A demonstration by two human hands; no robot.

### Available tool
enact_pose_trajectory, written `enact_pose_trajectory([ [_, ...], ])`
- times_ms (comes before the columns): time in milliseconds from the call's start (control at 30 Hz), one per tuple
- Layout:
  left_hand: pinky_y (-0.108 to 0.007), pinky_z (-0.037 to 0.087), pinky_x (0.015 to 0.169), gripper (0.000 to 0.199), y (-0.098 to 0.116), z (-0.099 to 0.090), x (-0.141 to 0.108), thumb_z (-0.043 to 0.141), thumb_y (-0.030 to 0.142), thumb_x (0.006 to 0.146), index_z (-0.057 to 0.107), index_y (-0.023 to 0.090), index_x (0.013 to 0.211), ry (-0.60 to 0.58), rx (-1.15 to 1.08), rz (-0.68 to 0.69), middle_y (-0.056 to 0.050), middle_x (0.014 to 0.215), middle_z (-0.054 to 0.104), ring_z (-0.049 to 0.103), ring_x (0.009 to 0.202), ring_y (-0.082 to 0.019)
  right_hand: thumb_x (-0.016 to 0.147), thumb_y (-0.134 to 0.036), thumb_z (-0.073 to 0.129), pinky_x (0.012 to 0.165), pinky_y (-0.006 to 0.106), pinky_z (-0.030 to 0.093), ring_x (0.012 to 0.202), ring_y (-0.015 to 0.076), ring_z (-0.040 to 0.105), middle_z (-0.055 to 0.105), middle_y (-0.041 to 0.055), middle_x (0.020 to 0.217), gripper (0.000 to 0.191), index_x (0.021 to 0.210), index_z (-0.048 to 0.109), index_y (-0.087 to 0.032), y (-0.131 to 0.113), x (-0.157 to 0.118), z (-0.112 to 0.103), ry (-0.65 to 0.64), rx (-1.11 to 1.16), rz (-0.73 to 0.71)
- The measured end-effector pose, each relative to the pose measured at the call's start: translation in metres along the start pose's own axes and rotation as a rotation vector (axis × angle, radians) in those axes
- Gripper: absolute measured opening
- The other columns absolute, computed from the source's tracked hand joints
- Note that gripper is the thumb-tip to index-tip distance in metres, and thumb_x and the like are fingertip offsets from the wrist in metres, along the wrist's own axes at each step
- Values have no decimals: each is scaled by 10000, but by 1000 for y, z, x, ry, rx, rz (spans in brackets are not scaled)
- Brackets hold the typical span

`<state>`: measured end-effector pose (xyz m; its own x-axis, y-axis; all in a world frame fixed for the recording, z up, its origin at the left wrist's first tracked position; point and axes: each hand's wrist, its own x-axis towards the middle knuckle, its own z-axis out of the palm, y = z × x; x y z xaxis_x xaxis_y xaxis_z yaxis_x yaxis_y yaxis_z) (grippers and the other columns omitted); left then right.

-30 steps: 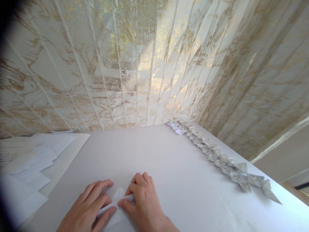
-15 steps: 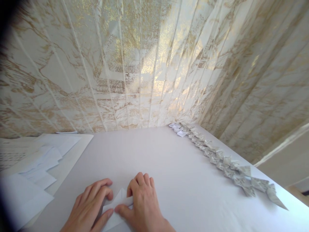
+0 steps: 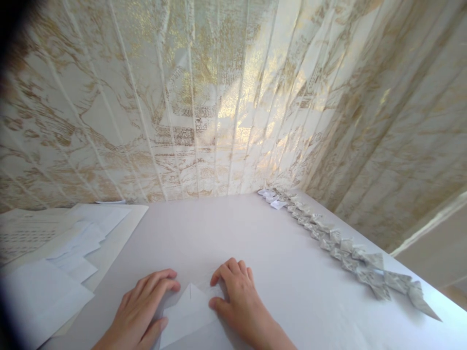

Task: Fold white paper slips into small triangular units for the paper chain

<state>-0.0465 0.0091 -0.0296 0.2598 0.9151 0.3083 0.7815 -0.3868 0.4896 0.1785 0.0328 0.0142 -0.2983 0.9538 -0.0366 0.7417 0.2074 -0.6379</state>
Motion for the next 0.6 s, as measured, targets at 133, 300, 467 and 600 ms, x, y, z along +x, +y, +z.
enact_pose_trajectory([
  [133,-399,435,986,687,5,3,1,357,7,723,410,256,1362,13,39,196,-67,1338,581,493,1249,-216,668,-15,557,909,398,330,984,225,473,559,18,998,318,904,597,-225,-2,-2,-1,0,22,0],
  [300,-384,434,998,805,17,3,8,427,16,557,480,217,1334,-51,128,264,-66,1239,633,539,1177,-245,646,-6,527,887,385,350,962,222,482,563,19,972,343,906,597,-219,-2,-3,6,38,45,-39],
  [467,-351,483,869,591,24,2,12,469,52,584,620,236,1125,-86,34,141,-31,1002,654,592,969,-223,643,-6,544,894,386,360,955,224,483,569,24,956,317,882,600,-208,-3,-3,11,61,60,-54],
  [600,-324,462,815,247,24,-5,15,501,173,764,640,270,944,-154,-185,-9,20,912,682,612,888,-201,694,-71,595,898,368,383,964,220,490,581,21,977,300,952,595,-223,2,-3,12,64,176,-78],
])
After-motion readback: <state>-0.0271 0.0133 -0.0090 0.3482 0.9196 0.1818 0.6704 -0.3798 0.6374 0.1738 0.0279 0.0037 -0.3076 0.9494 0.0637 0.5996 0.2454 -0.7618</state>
